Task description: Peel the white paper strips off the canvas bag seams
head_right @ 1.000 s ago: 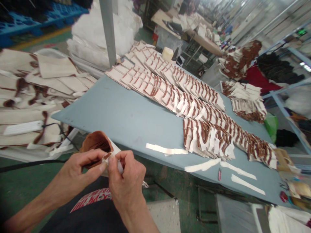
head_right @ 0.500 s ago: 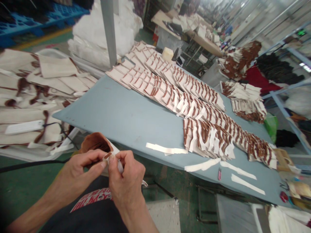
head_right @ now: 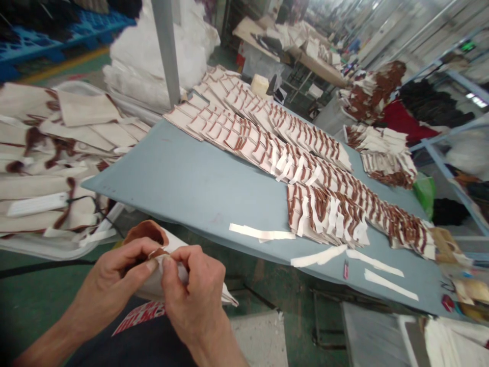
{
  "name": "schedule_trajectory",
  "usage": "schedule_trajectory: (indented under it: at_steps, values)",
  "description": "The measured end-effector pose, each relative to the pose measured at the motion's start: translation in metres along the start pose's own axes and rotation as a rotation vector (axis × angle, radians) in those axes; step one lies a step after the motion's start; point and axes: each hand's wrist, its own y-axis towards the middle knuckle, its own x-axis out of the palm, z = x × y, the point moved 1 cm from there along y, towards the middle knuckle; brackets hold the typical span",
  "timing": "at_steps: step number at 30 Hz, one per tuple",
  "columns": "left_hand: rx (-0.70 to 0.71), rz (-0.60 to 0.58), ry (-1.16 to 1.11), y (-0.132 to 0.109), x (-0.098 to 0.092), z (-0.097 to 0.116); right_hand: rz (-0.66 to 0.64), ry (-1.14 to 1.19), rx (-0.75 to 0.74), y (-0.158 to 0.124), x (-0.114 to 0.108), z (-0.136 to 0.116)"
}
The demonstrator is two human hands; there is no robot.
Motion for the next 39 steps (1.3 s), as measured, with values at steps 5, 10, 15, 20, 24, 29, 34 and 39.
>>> schedule_trajectory:
  at_steps: [5, 10, 15, 20, 24, 29, 34, 39]
  values:
    - [-0.073, 0.067, -0.087, -0.011, 0.007, 0.004, 0.046, -0.093, -0.081, -0.005, 0.003, -0.008]
    - [-0.223, 0.177, -0.181, -0.025, 0.015, 0.003, 0.038, -0.142, -0.093, -0.007, 0.007, -0.013]
    - [-0.202, 0.129, -0.154, -0.024, 0.011, -0.004, 0.002, -0.156, 0.002, -0.003, 0.008, -0.015]
    - [-0.154, 0.226, -0.058, -0.02, 0.015, 0.005, -0.006, -0.033, 0.231, 0.002, 0.009, -0.015]
    - [-0.124, 0.172, -0.038, -0.016, 0.016, 0.015, -0.142, 0.215, 0.528, 0.006, 0.008, -0.009]
    - [-0.076, 0.122, -0.01, -0.016, 0.013, 0.015, -0.36, 0.654, 0.845, 0.007, 0.007, 0.001]
    - [-0.092, 0.049, -0.037, -0.017, 0.012, 0.008, -0.435, 0.886, 0.961, 0.005, 0.006, 0.006]
    - [-0.198, -0.093, -0.191, -0.009, 0.007, -0.001, -0.518, 0.896, 0.881, 0.012, 0.005, 0.021]
